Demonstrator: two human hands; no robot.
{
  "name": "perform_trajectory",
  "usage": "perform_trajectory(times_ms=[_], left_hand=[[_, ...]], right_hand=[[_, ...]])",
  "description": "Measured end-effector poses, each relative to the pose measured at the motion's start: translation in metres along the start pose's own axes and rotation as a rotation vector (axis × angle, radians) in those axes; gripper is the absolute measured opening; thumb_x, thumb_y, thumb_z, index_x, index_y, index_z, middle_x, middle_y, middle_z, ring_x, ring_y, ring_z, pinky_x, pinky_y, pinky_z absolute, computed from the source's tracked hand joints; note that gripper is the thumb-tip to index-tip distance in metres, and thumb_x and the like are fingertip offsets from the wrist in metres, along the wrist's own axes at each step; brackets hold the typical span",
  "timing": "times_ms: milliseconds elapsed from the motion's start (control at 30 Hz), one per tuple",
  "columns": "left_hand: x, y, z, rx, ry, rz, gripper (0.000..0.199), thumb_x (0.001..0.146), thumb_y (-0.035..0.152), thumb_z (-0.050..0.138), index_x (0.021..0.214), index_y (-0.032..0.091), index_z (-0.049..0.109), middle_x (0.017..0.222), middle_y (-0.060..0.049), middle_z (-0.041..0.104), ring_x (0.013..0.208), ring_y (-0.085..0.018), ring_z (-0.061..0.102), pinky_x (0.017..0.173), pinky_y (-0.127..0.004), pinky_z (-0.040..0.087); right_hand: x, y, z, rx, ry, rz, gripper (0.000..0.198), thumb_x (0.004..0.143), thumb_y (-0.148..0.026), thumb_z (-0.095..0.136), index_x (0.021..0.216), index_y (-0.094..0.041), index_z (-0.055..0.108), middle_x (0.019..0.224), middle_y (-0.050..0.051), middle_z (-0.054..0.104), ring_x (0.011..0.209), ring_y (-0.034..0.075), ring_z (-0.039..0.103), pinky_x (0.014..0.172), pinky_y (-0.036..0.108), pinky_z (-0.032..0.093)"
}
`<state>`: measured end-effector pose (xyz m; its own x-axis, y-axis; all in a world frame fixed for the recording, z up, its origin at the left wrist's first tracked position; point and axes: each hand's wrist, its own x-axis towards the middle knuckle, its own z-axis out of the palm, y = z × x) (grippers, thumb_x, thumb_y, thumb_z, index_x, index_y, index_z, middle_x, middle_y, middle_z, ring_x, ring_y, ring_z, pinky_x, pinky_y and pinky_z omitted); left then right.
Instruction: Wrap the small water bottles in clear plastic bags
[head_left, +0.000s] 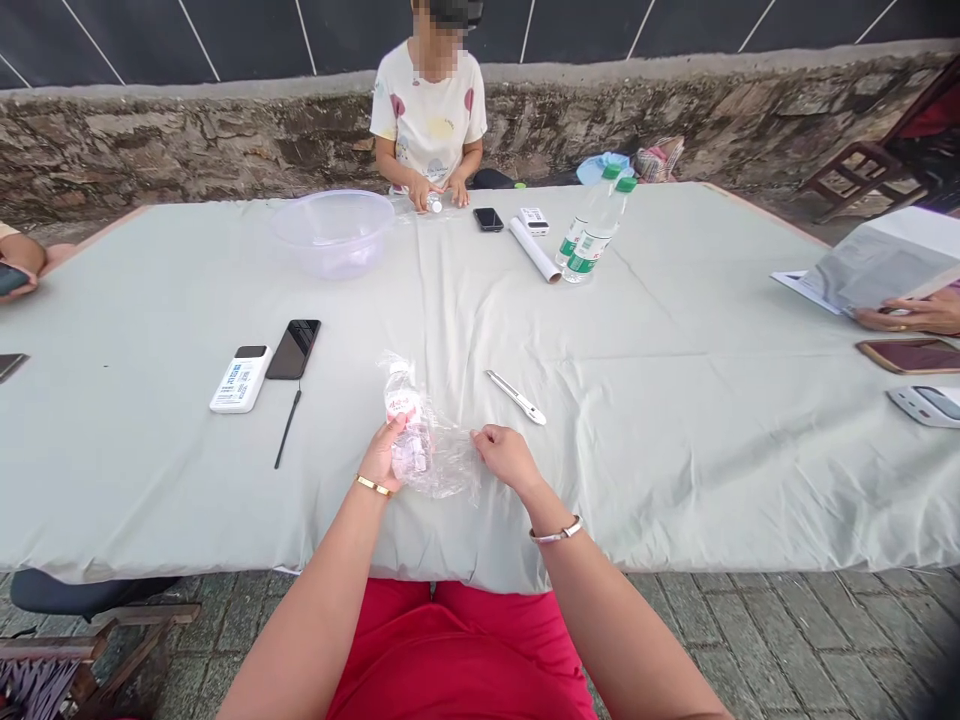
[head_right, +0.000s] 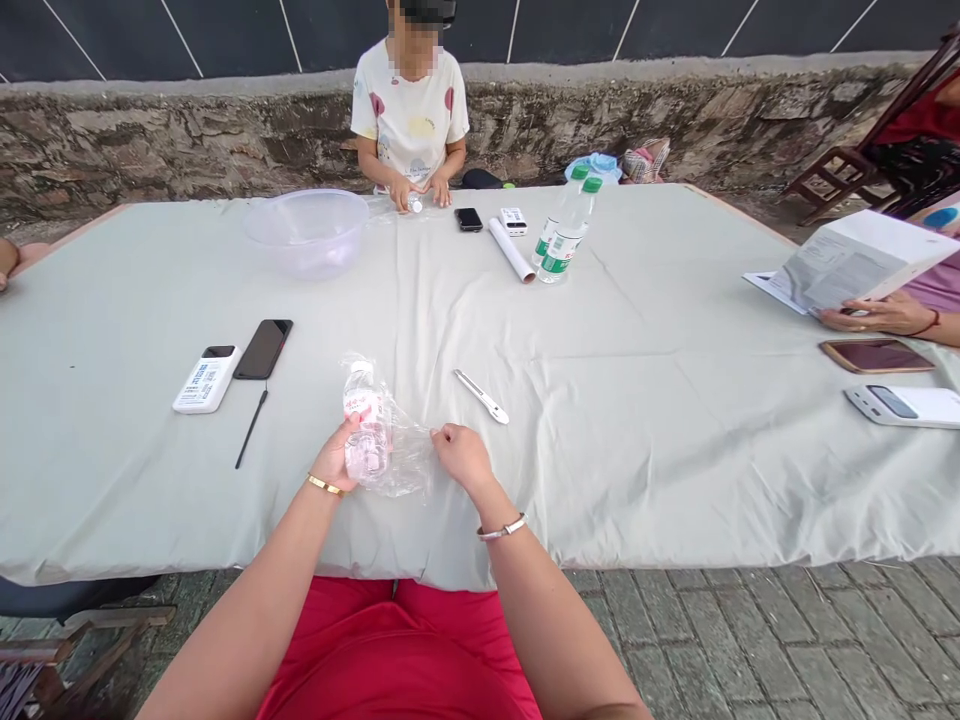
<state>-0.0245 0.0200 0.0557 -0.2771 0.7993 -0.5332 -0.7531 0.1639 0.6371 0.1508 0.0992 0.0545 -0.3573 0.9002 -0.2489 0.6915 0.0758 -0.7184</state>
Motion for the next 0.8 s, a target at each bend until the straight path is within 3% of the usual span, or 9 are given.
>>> perform_trajectory(times_ms=[167,300,400,467,533,600,667,733,800], left_hand=[[-0.001,-0.004,0.000,0.006,-0.002,0.037,0.046,0.060,0.042,0.075,0.097,0.017,0.064,0.085,-0.006,0.068,0.080,-0.023,0.066,0.073,-0.037,0.052],[0.002,-0.008,-0.002,-0.064,-0.008,0.059,0.039,0.066,0.042,0.070,0.098,0.020,0.064,0.088,-0.004,0.068,0.083,-0.022,0.066,0.075,-0.035,0.052],[0.002,-0.009,-0.003,-0.058,0.026,0.071,0.042,0.067,0.041,0.071,0.101,0.019,0.063,0.086,-0.002,0.068,0.082,-0.018,0.066,0.076,-0.031,0.051],[-0.001,-0.008,-0.001,-0.064,0.004,0.085,0.048,0.070,0.048,0.068,0.108,0.019,0.061,0.093,-0.004,0.068,0.084,-0.018,0.065,0.077,-0.030,0.051],[-0.006,-0.008,0.003,-0.085,-0.042,0.079,0.054,0.074,0.056,0.061,0.112,0.018,0.061,0.096,-0.006,0.069,0.085,-0.020,0.065,0.078,-0.032,0.051],[-0.011,-0.008,0.007,-0.104,-0.079,0.063,0.056,0.076,0.059,0.055,0.113,0.017,0.061,0.096,-0.007,0.069,0.086,-0.022,0.065,0.079,-0.034,0.051],[-0.016,-0.008,0.009,-0.118,-0.098,0.042,0.058,0.077,0.061,0.053,0.113,0.016,0.061,0.094,-0.008,0.069,0.086,-0.023,0.065,0.078,-0.035,0.051],[-0.017,-0.008,0.008,-0.123,-0.102,0.013,0.060,0.076,0.063,0.052,0.112,0.015,0.061,0.092,-0.009,0.069,0.085,-0.023,0.066,0.076,-0.035,0.052],[-0.016,-0.009,0.006,-0.107,-0.089,-0.009,0.063,0.074,0.065,0.054,0.113,0.015,0.060,0.089,-0.008,0.069,0.081,-0.022,0.066,0.073,-0.034,0.052]], right_hand=[[0.002,0.007,-0.010,-0.175,0.091,-0.012,0.038,0.082,-0.031,0.047,0.046,-0.021,0.035,0.047,-0.001,0.044,0.044,0.012,0.036,0.044,0.025,0.023],[0.001,0.013,-0.014,-0.131,0.002,-0.012,0.036,0.085,-0.038,0.044,0.053,-0.021,0.045,0.051,-0.001,0.048,0.047,0.012,0.042,0.046,0.025,0.028],[-0.001,0.011,-0.016,-0.008,-0.076,-0.126,0.021,0.081,-0.039,0.051,0.085,-0.021,0.060,0.072,0.000,0.059,0.059,0.014,0.053,0.055,0.026,0.041],[-0.002,0.005,-0.016,0.069,-0.022,-0.257,0.042,0.078,-0.044,0.057,0.114,-0.022,0.054,0.099,0.006,0.061,0.078,0.017,0.059,0.068,0.030,0.047],[-0.003,-0.005,-0.012,0.104,0.074,-0.421,0.057,0.077,-0.048,0.060,0.126,-0.023,0.046,0.120,0.011,0.054,0.099,0.022,0.056,0.082,0.036,0.047],[-0.002,-0.014,-0.005,0.092,0.096,-0.571,0.052,0.078,-0.051,0.061,0.120,-0.023,0.050,0.120,0.011,0.055,0.107,0.024,0.052,0.090,0.039,0.043],[0.001,-0.019,0.004,0.087,0.012,-0.622,0.033,0.083,-0.050,0.055,0.099,-0.022,0.060,0.100,0.008,0.063,0.095,0.022,0.057,0.083,0.036,0.045],[0.005,-0.019,0.013,0.107,-0.036,-0.567,0.032,0.088,-0.048,0.045,0.077,-0.021,0.059,0.076,0.003,0.062,0.073,0.017,0.058,0.069,0.029,0.045],[0.011,-0.015,0.018,0.143,0.053,-0.443,0.037,0.092,-0.045,0.038,0.070,-0.020,0.055,0.063,0.000,0.057,0.060,0.014,0.053,0.060,0.025,0.041]])
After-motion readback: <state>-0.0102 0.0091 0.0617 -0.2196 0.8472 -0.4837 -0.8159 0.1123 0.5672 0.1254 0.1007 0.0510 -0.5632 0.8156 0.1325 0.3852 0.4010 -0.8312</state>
